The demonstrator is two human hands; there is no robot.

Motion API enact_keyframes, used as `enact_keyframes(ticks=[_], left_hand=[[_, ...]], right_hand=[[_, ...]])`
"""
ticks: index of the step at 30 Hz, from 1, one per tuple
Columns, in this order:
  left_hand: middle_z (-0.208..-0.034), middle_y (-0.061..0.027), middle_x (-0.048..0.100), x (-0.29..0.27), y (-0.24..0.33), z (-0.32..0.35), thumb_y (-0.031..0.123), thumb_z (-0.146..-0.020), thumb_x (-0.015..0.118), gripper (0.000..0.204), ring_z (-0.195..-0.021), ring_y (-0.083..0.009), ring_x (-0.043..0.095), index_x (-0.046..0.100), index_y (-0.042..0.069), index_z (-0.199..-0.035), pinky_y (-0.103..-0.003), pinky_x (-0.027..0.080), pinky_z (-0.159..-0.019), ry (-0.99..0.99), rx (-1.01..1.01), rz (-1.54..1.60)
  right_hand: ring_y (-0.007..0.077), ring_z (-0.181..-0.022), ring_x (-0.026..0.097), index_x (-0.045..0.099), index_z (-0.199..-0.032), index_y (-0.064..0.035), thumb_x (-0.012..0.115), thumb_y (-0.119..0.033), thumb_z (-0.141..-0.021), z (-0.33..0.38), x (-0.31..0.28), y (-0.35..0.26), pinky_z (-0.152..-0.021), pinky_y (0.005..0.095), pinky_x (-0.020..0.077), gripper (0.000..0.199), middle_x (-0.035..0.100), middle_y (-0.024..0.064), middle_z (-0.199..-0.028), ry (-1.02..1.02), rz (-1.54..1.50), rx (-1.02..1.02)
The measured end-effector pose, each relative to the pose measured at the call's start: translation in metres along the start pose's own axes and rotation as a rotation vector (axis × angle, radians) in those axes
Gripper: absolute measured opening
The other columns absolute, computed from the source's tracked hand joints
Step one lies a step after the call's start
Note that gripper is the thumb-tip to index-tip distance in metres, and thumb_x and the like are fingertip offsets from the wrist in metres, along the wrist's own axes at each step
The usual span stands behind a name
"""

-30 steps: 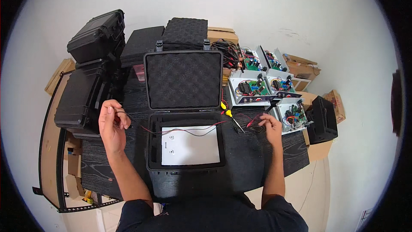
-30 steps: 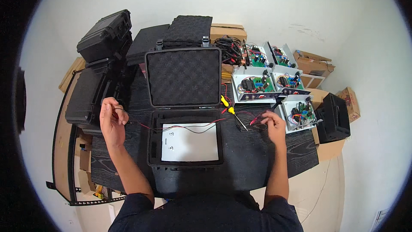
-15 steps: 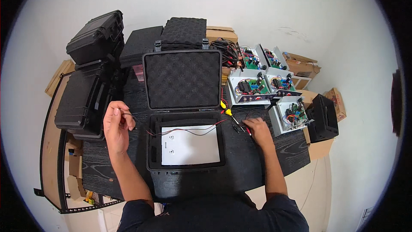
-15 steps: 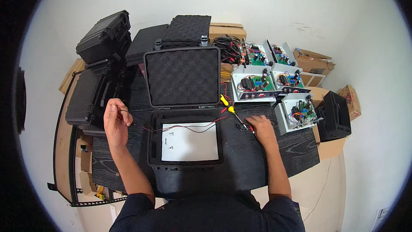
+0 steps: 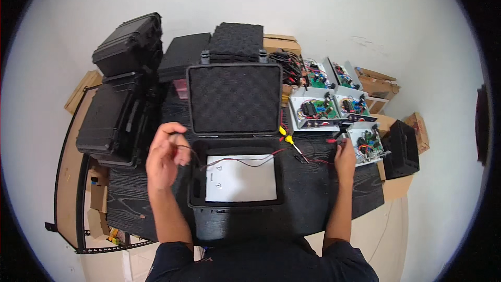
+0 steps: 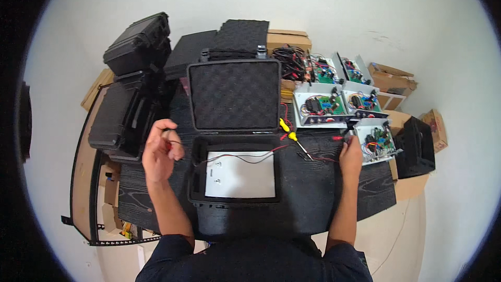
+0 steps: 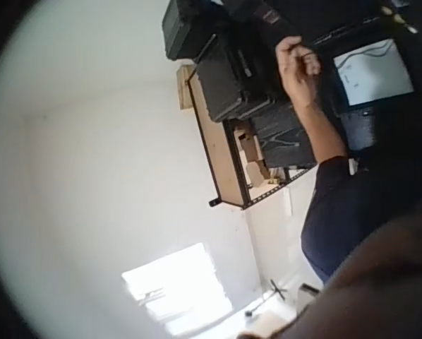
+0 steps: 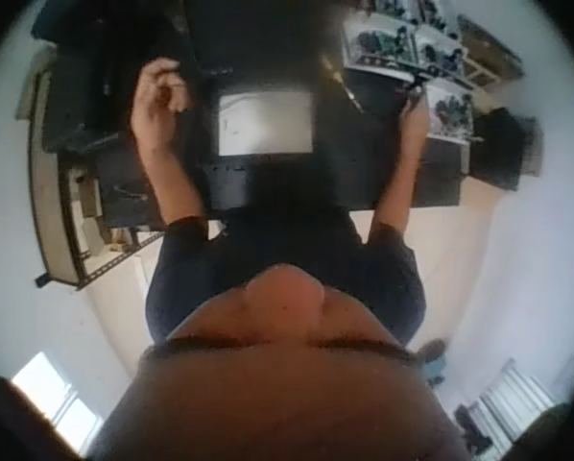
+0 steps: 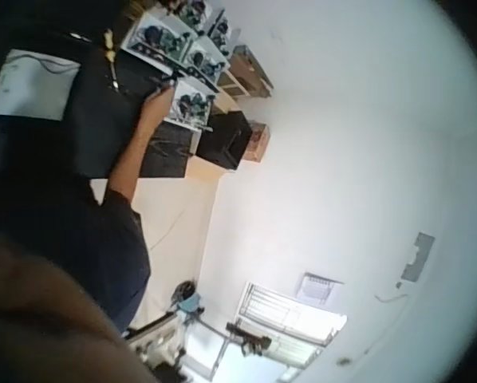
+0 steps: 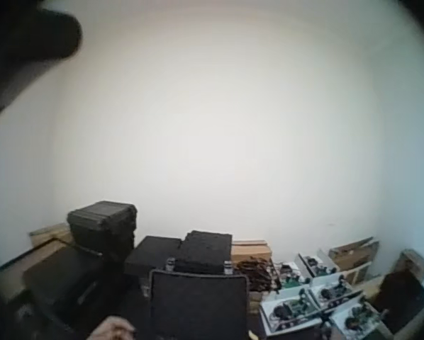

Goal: The person opens a black hard-shell case and places a white rectangular electronic device inside. They then retrieve a bundle of red and black wires, untangle them, and carefully arrange them within the case alongside the device. The person closes the case to complete the packing process.

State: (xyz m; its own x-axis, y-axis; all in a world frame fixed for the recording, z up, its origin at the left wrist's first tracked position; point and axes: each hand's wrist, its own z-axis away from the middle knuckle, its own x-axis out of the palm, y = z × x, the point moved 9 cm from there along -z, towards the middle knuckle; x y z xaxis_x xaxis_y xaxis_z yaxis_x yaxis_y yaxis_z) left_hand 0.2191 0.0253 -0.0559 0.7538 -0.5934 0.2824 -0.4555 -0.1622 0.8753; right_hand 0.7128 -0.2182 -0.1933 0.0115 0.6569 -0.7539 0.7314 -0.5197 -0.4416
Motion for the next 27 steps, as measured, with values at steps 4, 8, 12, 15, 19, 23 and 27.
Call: enact_keyframes(ticks=[4, 8, 12, 15, 19, 23, 27], left_hand=[[-0.076, -0.0066, 0.056, 0.038, -0.017, 0.007, 0.037, -0.096, 0.059, 0.062, -0.062, -0.0114, 0.047, 0.045, -0.001, -0.142, -0.026, 0.037, -0.059, -0.127, -0.184, 0.106], [-0.081, -0.0069, 0.056, 0.080, -0.033, 0.025, 0.017, -0.096, 0.059, 0.065, -0.068, -0.0124, 0.049, 0.035, -0.001, -0.154, -0.028, 0.042, -0.066, -0.357, -0.269, 0.175], [-0.093, -0.0109, 0.064, 0.103, -0.031, 0.035, 0.003, -0.102, 0.046, 0.067, -0.079, -0.0124, 0.056, 0.023, 0.005, -0.165, -0.028, 0.047, -0.074, -0.545, -0.299, -0.042], [-0.099, -0.0128, 0.067, 0.109, -0.028, 0.033, -0.003, -0.102, 0.045, 0.071, -0.085, -0.0126, 0.061, 0.018, 0.008, -0.167, -0.028, 0.049, -0.078, -0.608, -0.212, -0.160], [-0.097, -0.0109, 0.068, 0.107, -0.027, 0.030, -0.006, -0.101, 0.046, 0.075, -0.087, -0.0142, 0.064, 0.014, 0.006, -0.168, -0.029, 0.050, -0.079, -0.626, -0.164, -0.235], [-0.092, -0.0102, 0.067, 0.112, -0.032, 0.045, -0.008, -0.099, 0.049, 0.079, -0.086, -0.0156, 0.066, 0.010, 0.004, -0.167, -0.030, 0.051, -0.080, -0.704, -0.210, -0.142], [-0.092, -0.0108, 0.064, 0.117, -0.023, 0.049, -0.008, -0.100, 0.047, 0.077, -0.083, -0.0171, 0.065, 0.008, 0.002, -0.166, -0.033, 0.052, -0.082, -0.785, -0.206, -0.247]], right_hand=[[0.0231, -0.086, 0.069, 0.063, -0.124, -0.0005, 0.070, -0.004, -0.094, 0.005, -0.018, -0.093, -0.075, 0.0378, 0.0548, 0.032, 0.068, 0.0113, -0.094, -0.143, -0.457, 0.003], [0.0157, -0.088, 0.069, 0.070, -0.121, -0.0036, 0.074, -0.004, -0.091, 0.031, -0.016, -0.220, -0.075, 0.0298, 0.0560, 0.030, 0.071, 0.0084, -0.108, -0.466, -0.789, -0.363], [0.0337, -0.144, 0.050, 0.051, -0.150, -0.0039, 0.074, -0.002, -0.087, 0.063, -0.025, -0.311, -0.115, 0.0435, 0.0428, 0.067, 0.051, 0.0187, -0.156, -0.740, -0.986, -0.708], [0.0358, -0.148, 0.045, 0.044, -0.154, -0.0029, 0.075, -0.006, -0.083, 0.077, -0.019, -0.334, -0.123, 0.0476, 0.0330, 0.077, 0.049, 0.0200, -0.156, -0.811, -1.108, -0.805], [0.0331, -0.147, 0.044, 0.032, -0.160, -0.0038, 0.077, -0.010, -0.082, 0.087, -0.002, -0.338, -0.123, 0.0490, 0.0333, 0.090, 0.049, 0.0192, -0.152, -1.027, -1.413, -0.581], [0.0266, -0.134, 0.057, 0.027, -0.159, -0.0044, 0.084, -0.014, -0.081, 0.095, -0.020, -0.350, -0.108, 0.0433, 0.0500, 0.097, 0.049, 0.0161, -0.147, -1.156, -1.444, -0.682], [0.0142, -0.094, 0.069, 0.046, -0.144, -0.0052, 0.091, -0.020, -0.080, 0.123, 0.008, -0.341, -0.071, 0.0266, 0.0569, 0.081, 0.058, 0.0082, -0.128, -1.307, -1.133, -0.488]])
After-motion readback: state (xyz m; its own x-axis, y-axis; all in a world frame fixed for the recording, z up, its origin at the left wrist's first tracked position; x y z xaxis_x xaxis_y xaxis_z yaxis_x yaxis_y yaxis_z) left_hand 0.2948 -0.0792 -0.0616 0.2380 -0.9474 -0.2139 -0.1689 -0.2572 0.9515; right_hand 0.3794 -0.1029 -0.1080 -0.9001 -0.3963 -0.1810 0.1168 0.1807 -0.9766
